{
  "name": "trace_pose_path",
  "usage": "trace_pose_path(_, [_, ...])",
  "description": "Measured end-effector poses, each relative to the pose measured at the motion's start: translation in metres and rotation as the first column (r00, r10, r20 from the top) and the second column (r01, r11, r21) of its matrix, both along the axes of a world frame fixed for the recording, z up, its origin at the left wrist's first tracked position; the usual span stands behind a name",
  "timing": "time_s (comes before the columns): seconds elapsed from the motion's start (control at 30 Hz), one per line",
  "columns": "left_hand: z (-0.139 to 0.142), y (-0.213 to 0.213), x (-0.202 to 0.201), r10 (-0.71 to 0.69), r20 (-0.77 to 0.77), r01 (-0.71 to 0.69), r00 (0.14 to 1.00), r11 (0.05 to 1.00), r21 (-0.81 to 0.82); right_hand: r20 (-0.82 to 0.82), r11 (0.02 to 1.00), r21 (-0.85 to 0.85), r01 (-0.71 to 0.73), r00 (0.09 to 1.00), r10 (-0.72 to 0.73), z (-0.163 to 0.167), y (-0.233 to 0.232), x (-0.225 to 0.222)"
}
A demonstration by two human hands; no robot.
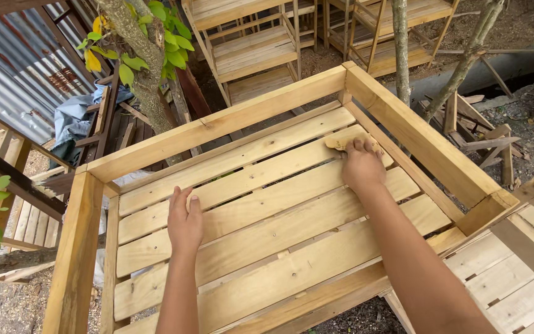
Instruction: The person sands the slatted shelves of a wooden rack using a sanding block. They work on the lower shelf while squatting, then move to the upper shelf while standing, smoothing the surfaces of the wooden planks.
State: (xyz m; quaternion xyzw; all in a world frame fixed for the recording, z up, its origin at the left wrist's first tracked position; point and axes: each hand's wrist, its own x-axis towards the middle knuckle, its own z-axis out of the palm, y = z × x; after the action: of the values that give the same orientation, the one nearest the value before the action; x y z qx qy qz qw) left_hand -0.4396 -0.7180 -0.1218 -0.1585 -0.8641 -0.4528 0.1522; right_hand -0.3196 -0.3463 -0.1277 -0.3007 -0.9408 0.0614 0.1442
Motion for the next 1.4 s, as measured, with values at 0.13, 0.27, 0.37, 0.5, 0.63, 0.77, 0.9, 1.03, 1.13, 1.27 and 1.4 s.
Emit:
trace_pose_path(0.13, [-0.008, 0.030, -0.022, -0.077, 0.038, 0.073, 0.996, 0.992, 0.105, 0.095, 0.896, 0.087, -0.436, 0.899, 0.428, -0.015, -0.127, -0.048])
trace_pose_path(0.27, [-0.015, 0.057, -0.020, -0.034, 0.118, 0.036, 0.992, 0.999, -0.018, 0.132, 0.809, -0.168, -0.564, 0.800, 0.585, -0.026, -0.160, -0.051])
trace_pose_path(0.37, [-0.012, 0.058, -0.013, -0.012, 0.069, 0.034, 0.998, 0.945, -0.326, 0.076, 0.957, -0.053, -0.287, 0.954, 0.290, -0.005, -0.067, -0.027])
trace_pose_path(0.5, [-0.005, 0.058, -0.009, 0.039, 0.138, 0.028, 0.990, 0.889, -0.457, 0.058, 0.999, 0.040, 0.009, 0.998, -0.011, 0.016, -0.019, -0.016])
trace_pose_path(0.63, [-0.009, 0.058, -0.013, 0.044, 0.122, 0.008, 0.992, 0.918, -0.396, 0.056, 0.880, 0.081, -0.467, 0.884, 0.464, -0.006, -0.135, -0.049])
trace_pose_path(0.77, [-0.021, 0.054, -0.018, 0.033, 0.063, -0.010, 0.997, 0.942, -0.336, 0.051, 0.834, -0.121, -0.539, 0.835, 0.548, -0.011, -0.128, -0.037])
trace_pose_path(0.9, [-0.024, 0.053, -0.020, 0.050, 0.090, -0.015, 0.995, 0.933, -0.360, -0.135, 0.994, -0.056, -0.095, 0.987, 0.087, 0.011, 0.012, 0.001])
trace_pose_path(1.03, [-0.018, 0.051, -0.019, 0.024, 0.158, 0.005, 0.987, 0.984, -0.179, -0.102, 0.978, 0.193, -0.084, 0.989, 0.106, -0.002, -0.024, -0.043])
trace_pose_path(1.13, [-0.014, 0.047, -0.019, 0.016, 0.139, -0.017, 0.990, 1.000, 0.011, -0.064, 0.777, 0.043, -0.628, 0.774, 0.629, -0.022, -0.137, -0.100])
trace_pose_path(1.27, [-0.014, 0.043, -0.022, -0.005, 0.109, 0.005, 0.994, 1.000, -0.006, -0.033, 0.756, -0.031, -0.654, 0.756, 0.654, -0.018, -0.140, -0.124])
trace_pose_path(1.4, [-0.016, 0.046, -0.027, 0.014, 0.130, -0.010, 0.991, 0.999, -0.036, -0.063, 0.961, 0.153, -0.229, 0.969, 0.241, 0.010, 0.003, -0.105])
